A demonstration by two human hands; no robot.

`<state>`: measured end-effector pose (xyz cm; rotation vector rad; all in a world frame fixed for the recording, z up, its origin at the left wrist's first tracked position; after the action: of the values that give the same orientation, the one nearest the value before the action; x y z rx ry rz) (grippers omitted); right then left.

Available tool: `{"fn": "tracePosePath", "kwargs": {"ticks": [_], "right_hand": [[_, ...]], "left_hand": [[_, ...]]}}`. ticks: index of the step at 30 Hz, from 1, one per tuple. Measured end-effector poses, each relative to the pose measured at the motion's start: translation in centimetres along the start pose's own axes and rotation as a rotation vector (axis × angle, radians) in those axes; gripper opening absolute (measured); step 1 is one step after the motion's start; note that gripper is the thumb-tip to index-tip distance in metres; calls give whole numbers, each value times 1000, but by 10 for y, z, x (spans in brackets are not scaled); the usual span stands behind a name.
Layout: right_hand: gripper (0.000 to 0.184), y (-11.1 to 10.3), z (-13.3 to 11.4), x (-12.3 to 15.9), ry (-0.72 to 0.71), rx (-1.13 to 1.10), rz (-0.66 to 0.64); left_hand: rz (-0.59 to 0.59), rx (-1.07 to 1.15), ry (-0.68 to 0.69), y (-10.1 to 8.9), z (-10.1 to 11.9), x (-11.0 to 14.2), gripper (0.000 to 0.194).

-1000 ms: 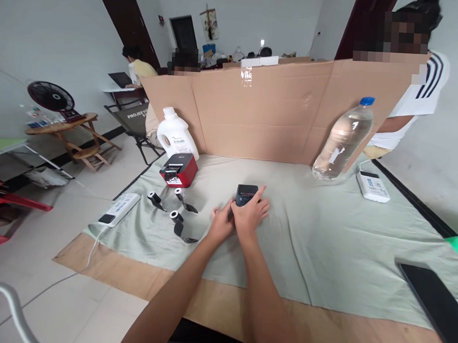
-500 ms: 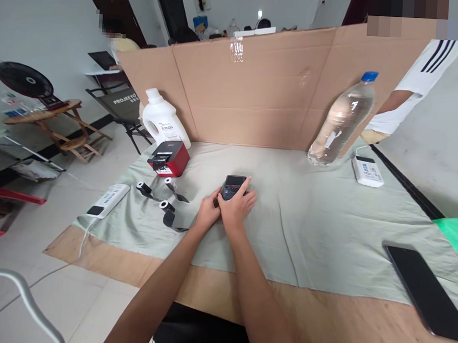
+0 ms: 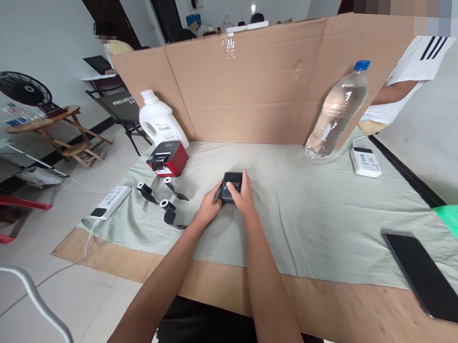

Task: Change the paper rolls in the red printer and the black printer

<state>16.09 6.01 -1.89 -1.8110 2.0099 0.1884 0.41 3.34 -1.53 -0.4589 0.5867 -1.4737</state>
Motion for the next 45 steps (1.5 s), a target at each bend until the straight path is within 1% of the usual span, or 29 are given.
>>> {"fn": "tracePosePath", "kwargs": {"ticks": [3, 5, 7, 9, 11, 13, 15, 17, 20, 23, 25, 27, 29, 32, 34, 36, 39, 41, 43, 45], "right_hand": [[89, 2, 10, -2, 65, -115, 19], [82, 2, 17, -4, 97, -181, 56], [75, 0, 25, -7, 111, -230, 102], [68, -2, 32, -10, 114, -271, 148], [64, -4, 39, -13, 122, -317, 186], [60, -6, 46, -15, 134, -359, 213], [59, -7, 51, -18, 139, -375, 226], [58, -8, 52, -21, 132, -355, 215], [60, -9, 48, -23, 104, -280, 172], [64, -8, 41, -23, 81, -178, 135], [64, -9, 37, -22, 83, -118, 133], [63, -10, 34, -20, 88, -83, 146], [62, -11, 30, -16, 88, -57, 161], [59, -16, 25, -7, 110, 6, 179], [58, -24, 23, -3, 127, 88, 141], [55, -33, 20, -5, 101, 196, 42], [50, -46, 14, -13, -33, 363, -159], [49, -55, 13, -16, -143, 500, -265], [50, -63, 16, -14, -223, 653, -329], [53, -70, 22, -8, -251, 768, -361]], "left_hand": [[2, -1, 15, 1, -3, 0, 84], [0, 67, 10, 3, -8, -2, 84], [-18, 209, 0, 6, -12, -8, 83], [-25, 392, -42, 9, -18, -18, 82], [19, 522, -102, 9, -23, -28, 79], [93, 541, -138, 6, -25, -34, 74], [130, 488, -126, 3, -18, -33, 70], [129, 419, -112, 1, -10, -25, 69], [128, 295, -118, -3, -2, -10, 69], [122, 203, -144, -4, -1, 0, 68], [109, 166, -136, -2, -1, 5, 66], [99, 96, -94, 1, 0, 10, 66], [95, -32, -66, 7, 1, 16, 66], [71, -248, -89, 16, -3, 24, 67], [54, -334, -103, 19, -5, 28, 65], [55, -375, -106, 19, -5, 31, 62], [61, -420, -107, 18, -4, 32, 60], [61, -446, -108, 18, -4, 33, 60], [65, -456, -116, 17, -5, 34, 60], [63, -459, -125, 17, -9, 37, 60]]}}
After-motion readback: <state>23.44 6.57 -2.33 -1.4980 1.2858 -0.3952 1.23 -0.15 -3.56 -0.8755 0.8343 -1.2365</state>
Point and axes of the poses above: each hand's wrist, its own x-axis away from the middle knuckle, its own y-axis out of the palm, z = x × y, the point moved 9 cm from there along -x, towards the middle knuckle, and after that the axes turned 10 degrees about -y, right-handed, at the moved point
